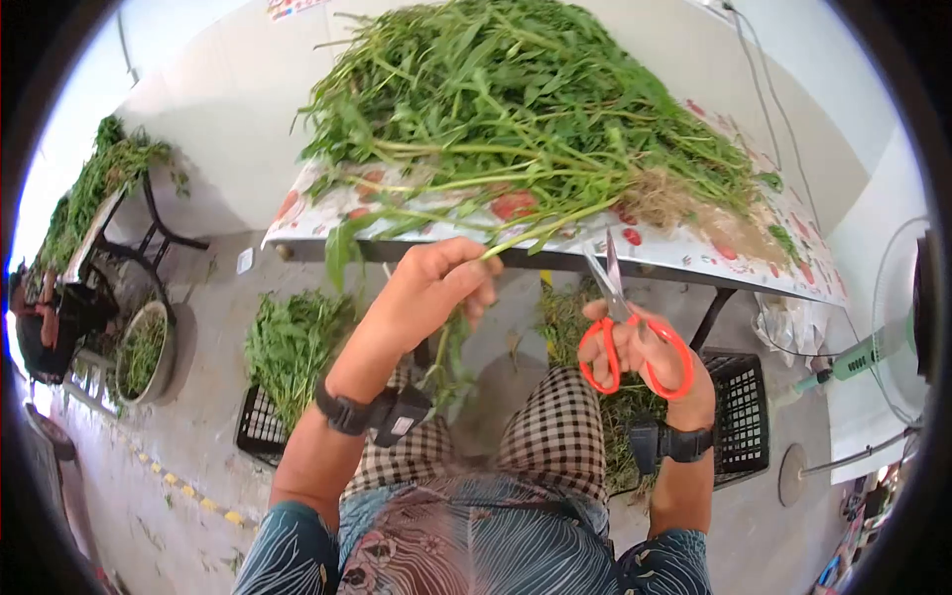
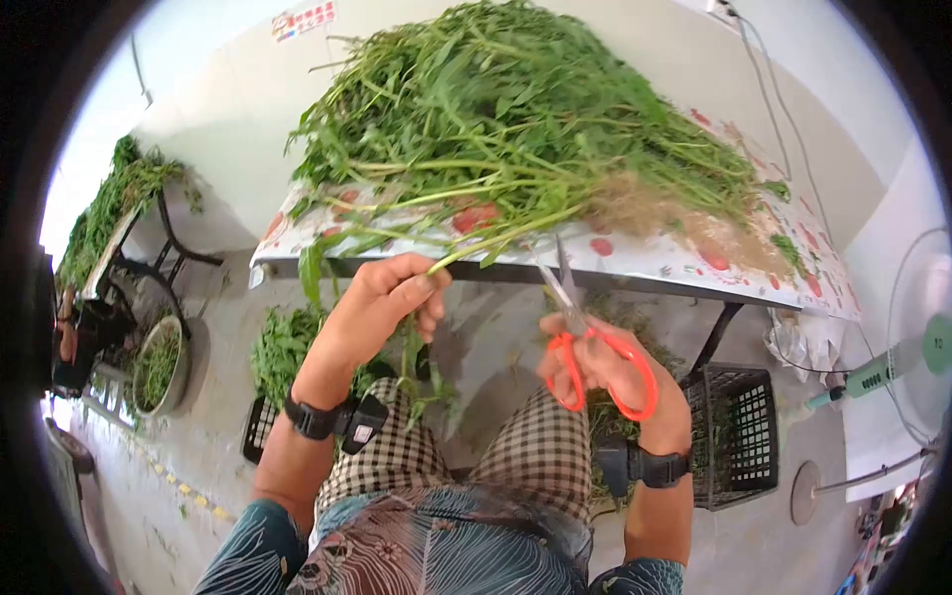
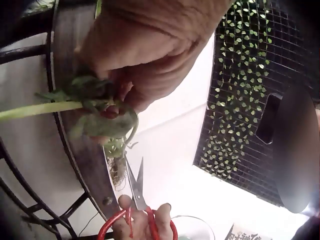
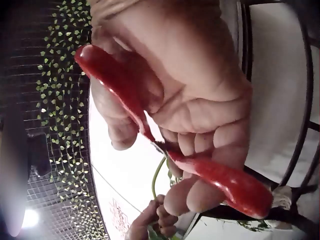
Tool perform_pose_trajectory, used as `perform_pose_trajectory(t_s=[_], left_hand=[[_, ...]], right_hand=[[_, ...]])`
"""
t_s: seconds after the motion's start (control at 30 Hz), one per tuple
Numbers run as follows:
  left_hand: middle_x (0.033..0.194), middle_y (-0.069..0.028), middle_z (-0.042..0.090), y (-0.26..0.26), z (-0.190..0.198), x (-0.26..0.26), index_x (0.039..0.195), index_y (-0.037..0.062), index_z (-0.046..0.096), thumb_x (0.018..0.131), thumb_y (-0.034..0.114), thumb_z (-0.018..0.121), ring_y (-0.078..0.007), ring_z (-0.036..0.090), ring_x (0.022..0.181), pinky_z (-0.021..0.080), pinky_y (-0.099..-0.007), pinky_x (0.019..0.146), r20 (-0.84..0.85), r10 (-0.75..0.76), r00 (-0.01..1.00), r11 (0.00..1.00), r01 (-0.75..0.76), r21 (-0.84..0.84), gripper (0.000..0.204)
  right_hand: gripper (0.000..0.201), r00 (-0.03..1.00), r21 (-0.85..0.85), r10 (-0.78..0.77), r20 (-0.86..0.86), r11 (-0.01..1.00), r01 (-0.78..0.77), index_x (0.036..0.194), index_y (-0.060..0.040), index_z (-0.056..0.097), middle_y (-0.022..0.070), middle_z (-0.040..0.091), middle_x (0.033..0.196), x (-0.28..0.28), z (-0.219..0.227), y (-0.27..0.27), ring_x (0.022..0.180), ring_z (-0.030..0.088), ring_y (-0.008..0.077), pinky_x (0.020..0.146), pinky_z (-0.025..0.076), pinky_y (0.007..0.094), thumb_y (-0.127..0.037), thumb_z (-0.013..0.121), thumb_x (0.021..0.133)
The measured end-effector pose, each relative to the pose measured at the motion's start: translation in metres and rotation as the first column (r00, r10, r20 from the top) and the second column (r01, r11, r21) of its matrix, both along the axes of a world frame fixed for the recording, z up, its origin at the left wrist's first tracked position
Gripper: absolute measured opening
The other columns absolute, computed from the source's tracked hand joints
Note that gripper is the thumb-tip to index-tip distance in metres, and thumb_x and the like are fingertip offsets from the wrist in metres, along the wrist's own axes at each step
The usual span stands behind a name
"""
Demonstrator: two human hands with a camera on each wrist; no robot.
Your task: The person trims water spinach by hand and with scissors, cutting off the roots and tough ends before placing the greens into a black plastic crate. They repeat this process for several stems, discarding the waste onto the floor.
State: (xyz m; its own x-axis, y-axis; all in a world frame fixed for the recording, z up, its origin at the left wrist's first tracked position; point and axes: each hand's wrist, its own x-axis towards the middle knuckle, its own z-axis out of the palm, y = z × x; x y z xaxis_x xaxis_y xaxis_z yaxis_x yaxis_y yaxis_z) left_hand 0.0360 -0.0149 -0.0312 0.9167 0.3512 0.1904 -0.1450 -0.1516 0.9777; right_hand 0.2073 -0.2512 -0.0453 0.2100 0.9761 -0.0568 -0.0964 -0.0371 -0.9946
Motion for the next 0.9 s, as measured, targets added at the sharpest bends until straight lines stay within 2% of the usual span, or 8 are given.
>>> perform_pose_trajectory(t_s=[0.23, 0.43, 0.57, 0.63, 0.67, 0.73, 0.77, 0.9], left_hand=[[0.081, -0.0052, 0.061, 0.012, -0.026, -0.005, 0.103, -0.0012, 0.058, 0.090, 0.019, 0.057, -0.0117, 0.058, 0.070, 0.050, -0.0266, 0.063, 0.122, -0.170, 0.978, 0.932, 0.200, -0.302, 0.024], [0.079, -0.0021, 0.060, 0.015, -0.031, -0.011, 0.100, 0.0004, 0.059, 0.089, 0.017, 0.058, -0.0104, 0.054, 0.072, 0.045, -0.0257, 0.068, 0.067, -0.089, 0.994, 0.984, 0.098, -0.148, 0.020], [0.078, 0.0000, 0.059, 0.009, -0.021, -0.016, 0.096, 0.0016, 0.061, 0.085, 0.013, 0.061, -0.0099, 0.053, 0.070, 0.045, -0.0269, 0.067, -0.016, 0.052, 0.998, 0.991, -0.050, 0.120, 0.015], [0.077, -0.0011, 0.060, -0.003, -0.008, -0.020, 0.093, 0.0027, 0.061, 0.081, 0.009, 0.063, -0.0135, 0.055, 0.069, 0.046, -0.0292, 0.067, -0.034, 0.194, 0.980, 0.910, -0.167, 0.380, 0.014], [0.077, -0.0027, 0.061, -0.007, -0.010, -0.019, 0.091, 0.0033, 0.061, 0.079, 0.008, 0.063, -0.0168, 0.056, 0.070, 0.046, -0.0306, 0.067, 0.082, 0.254, 0.964, 0.795, -0.256, 0.551, 0.013], [0.077, -0.0058, 0.061, -0.015, -0.013, -0.016, 0.088, 0.0044, 0.061, 0.074, 0.006, 0.064, -0.0234, 0.058, 0.072, 0.046, -0.0333, 0.068, 0.332, 0.303, 0.893, 0.445, -0.441, 0.780, 0.014], [0.079, -0.0090, 0.060, -0.018, -0.014, -0.016, 0.086, 0.0056, 0.061, 0.071, 0.005, 0.064, -0.0291, 0.058, 0.076, 0.046, -0.0356, 0.067, 0.398, 0.282, 0.873, 0.369, -0.482, 0.795, 0.015], [0.082, -0.0052, 0.059, -0.027, -0.021, -0.016, 0.087, 0.0070, 0.062, 0.066, 0.005, 0.065, -0.0239, 0.056, 0.074, 0.045, -0.0344, 0.066, 0.409, 0.248, 0.878, 0.238, -0.465, 0.853, 0.021]], right_hand=[[0.064, 0.999, -0.034, -0.026, 0.046, 0.999, 0.028, 0.121, 0.0017, 0.047, 0.0110, 0.061, 0.090, -0.028, -0.002, 0.013, 0.071, 0.058, 0.0140, 0.061, 0.047, 0.0257, -0.052, 0.053, 0.086], [0.065, 0.999, 0.005, -0.031, 0.012, 1.000, 0.031, 0.123, 0.0020, 0.045, 0.0120, 0.060, 0.090, -0.030, -0.004, 0.025, 0.068, 0.057, 0.0155, 0.058, 0.046, 0.0257, -0.050, 0.055, 0.086], [0.063, 0.999, 0.008, -0.044, 0.017, 0.999, 0.044, 0.122, 0.0022, 0.045, 0.0120, 0.060, 0.090, -0.029, -0.011, 0.023, 0.068, 0.058, 0.0155, 0.057, 0.046, 0.0259, -0.049, 0.055, 0.086], [0.063, 0.996, -0.009, -0.057, 0.071, 0.998, 0.058, 0.122, 0.0023, 0.046, 0.0117, 0.061, 0.089, -0.029, -0.011, 0.020, 0.068, 0.058, 0.0153, 0.058, 0.046, 0.0261, -0.049, 0.055, 0.086], [0.063, 0.993, -0.017, -0.060, 0.099, 0.998, 0.062, 0.121, 0.0023, 0.046, 0.0115, 0.061, 0.089, -0.029, -0.011, 0.019, 0.068, 0.058, 0.0152, 0.058, 0.046, 0.0262, -0.049, 0.055, 0.086], [0.064, 0.997, -0.022, -0.049, 0.058, 0.998, 0.051, 0.121, 0.0025, 0.046, 0.0115, 0.062, 0.088, -0.032, -0.016, 0.016, 0.068, 0.058, 0.0148, 0.059, 0.046, 0.0261, -0.049, 0.055, 0.086], [0.064, 0.999, -0.022, -0.037, 0.039, 0.999, 0.038, 0.121, 0.0027, 0.047, 0.0115, 0.062, 0.088, -0.033, -0.018, 0.017, 0.068, 0.058, 0.0146, 0.059, 0.046, 0.0260, -0.050, 0.056, 0.085], [0.070, 0.999, -0.072, -0.039, 0.025, 0.997, 0.041, 0.121, 0.0039, 0.046, 0.0126, 0.062, 0.089, -0.040, -0.019, 0.020, 0.069, 0.058, 0.0145, 0.060, 0.047, 0.0256, -0.054, 0.057, 0.083]])
